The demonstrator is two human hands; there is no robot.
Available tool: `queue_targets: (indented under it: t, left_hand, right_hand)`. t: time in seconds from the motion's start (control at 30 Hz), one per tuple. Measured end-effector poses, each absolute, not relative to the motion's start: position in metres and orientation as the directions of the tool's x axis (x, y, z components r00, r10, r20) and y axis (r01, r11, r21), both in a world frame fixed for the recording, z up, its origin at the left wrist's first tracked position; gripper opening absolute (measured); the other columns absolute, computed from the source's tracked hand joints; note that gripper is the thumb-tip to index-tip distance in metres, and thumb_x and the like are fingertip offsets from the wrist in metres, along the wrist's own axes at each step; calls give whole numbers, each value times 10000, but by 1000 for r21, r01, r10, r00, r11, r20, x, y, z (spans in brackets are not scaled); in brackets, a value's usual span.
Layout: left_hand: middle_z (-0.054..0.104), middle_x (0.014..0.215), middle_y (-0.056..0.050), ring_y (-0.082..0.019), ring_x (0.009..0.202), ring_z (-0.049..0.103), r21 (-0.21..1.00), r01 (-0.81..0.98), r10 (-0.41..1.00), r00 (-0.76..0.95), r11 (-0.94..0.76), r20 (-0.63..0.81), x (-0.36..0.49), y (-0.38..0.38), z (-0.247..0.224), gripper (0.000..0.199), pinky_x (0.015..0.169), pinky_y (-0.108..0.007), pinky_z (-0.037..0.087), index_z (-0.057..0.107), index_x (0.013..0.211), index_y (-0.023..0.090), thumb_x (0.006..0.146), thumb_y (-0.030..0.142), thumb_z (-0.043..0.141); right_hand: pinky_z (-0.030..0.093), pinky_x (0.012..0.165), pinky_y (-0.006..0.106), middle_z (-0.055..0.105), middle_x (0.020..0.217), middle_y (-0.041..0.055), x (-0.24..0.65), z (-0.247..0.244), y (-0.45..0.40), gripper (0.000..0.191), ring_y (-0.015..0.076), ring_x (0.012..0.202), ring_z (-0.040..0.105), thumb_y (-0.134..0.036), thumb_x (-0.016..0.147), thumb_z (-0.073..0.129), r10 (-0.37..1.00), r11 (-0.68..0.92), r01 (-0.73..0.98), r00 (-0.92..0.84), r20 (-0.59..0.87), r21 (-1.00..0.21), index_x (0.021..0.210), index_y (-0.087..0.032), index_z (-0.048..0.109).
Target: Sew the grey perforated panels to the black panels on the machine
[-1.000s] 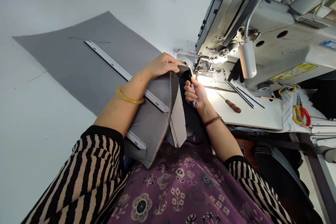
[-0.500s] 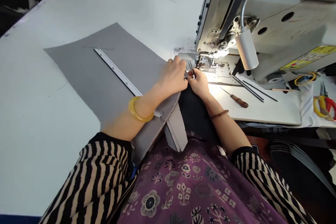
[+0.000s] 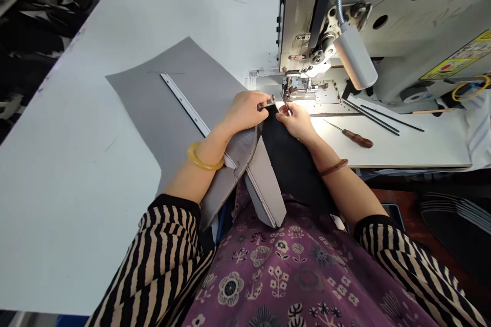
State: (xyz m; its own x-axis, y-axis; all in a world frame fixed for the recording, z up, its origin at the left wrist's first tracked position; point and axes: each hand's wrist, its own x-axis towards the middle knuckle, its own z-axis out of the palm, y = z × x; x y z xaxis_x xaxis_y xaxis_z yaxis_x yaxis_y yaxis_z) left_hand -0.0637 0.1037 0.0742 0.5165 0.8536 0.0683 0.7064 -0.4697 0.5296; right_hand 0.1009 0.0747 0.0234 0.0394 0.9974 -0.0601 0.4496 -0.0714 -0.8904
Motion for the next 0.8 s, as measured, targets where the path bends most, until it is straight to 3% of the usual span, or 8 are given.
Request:
queue_targets:
  t: [0.1, 0.2, 0.27, 0.37, 0.43, 0.53, 0.67, 0.8]
  left_hand:
    - [726, 1066, -25, -179, 842, 609, 573, 687, 866, 493, -446, 83, -69, 104, 71, 72, 747, -294, 415, 530, 622, 192, 682, 165, 498]
    - [733, 895, -8, -134, 664, 530, 602, 682, 875, 479, -415, 61, -69, 104, 70, 118, 655, -281, 376, 615, 688, 189, 677, 189, 497]
    - [718, 809, 0, -120, 618, 490, 607, 688, 885, 463, -397, 53, -69, 105, 70, 161, 627, -277, 351, 653, 727, 183, 672, 192, 502]
    - [738, 881, -13, -118, 627, 490, 637, 671, 892, 449, -379, 58, -70, 107, 70, 131, 613, -277, 337, 641, 691, 177, 667, 176, 512]
    - [746, 981, -22, -120, 649, 503, 668, 637, 886, 457, -385, 75, -70, 108, 69, 95, 617, -280, 341, 602, 649, 178, 675, 166, 512]
    - [747, 1027, -21, -121, 662, 515, 689, 605, 879, 465, -399, 100, -71, 108, 68, 84, 621, -287, 345, 540, 606, 180, 680, 157, 508]
    - [746, 1043, -25, -121, 674, 533, 703, 597, 884, 456, -387, 100, -71, 106, 70, 107, 628, -296, 353, 484, 570, 179, 671, 151, 502]
    - [745, 1036, -29, -122, 672, 526, 701, 605, 886, 455, -377, 83, -71, 106, 72, 129, 622, -297, 348, 455, 553, 178, 671, 158, 503]
  right_hand:
    - [334, 649, 277, 469, 635, -41, 102, 32, 67, 207, 116, 642, 424, -200, 736, 606, 992, -95, 378, 117, -54, -921, 634, -208, 426]
    - [331, 554, 237, 461, 665, -39, 97, 50, 49, 245, 85, 566, 401, -390, 869, 521, 975, -31, 98, 221, -9, -995, 711, -217, 448]
    - [252, 436, 208, 426, 621, -52, 89, 63, 35, 338, 59, 444, 315, -527, 919, 416, 986, -66, -192, 137, -93, -979, 778, -227, 485]
    - [140, 344, 192, 349, 507, -79, 74, 72, 23, 449, 38, 336, 179, -575, 954, 319, 917, -397, -471, -176, -357, -788, 759, -209, 492]
    - [103, 320, 183, 294, 446, -92, 66, 70, 24, 486, 38, 310, 127, -508, 997, 224, 806, -588, -514, -308, -506, -624, 710, -196, 463]
    - [63, 312, 166, 250, 410, -97, 63, 66, 34, 535, 39, 296, 98, -428, 1024, 108, 719, -677, -555, -360, -594, -484, 678, -186, 436]
    - [55, 309, 152, 229, 418, -104, 68, 65, 44, 542, 33, 294, 90, -438, 1027, 99, 664, -725, -565, -421, -618, -394, 673, -184, 422]
    - [55, 306, 148, 221, 425, -105, 69, 64, 47, 529, 32, 298, 83, -422, 1029, 112, 664, -727, -570, -441, -604, -383, 673, -183, 420]
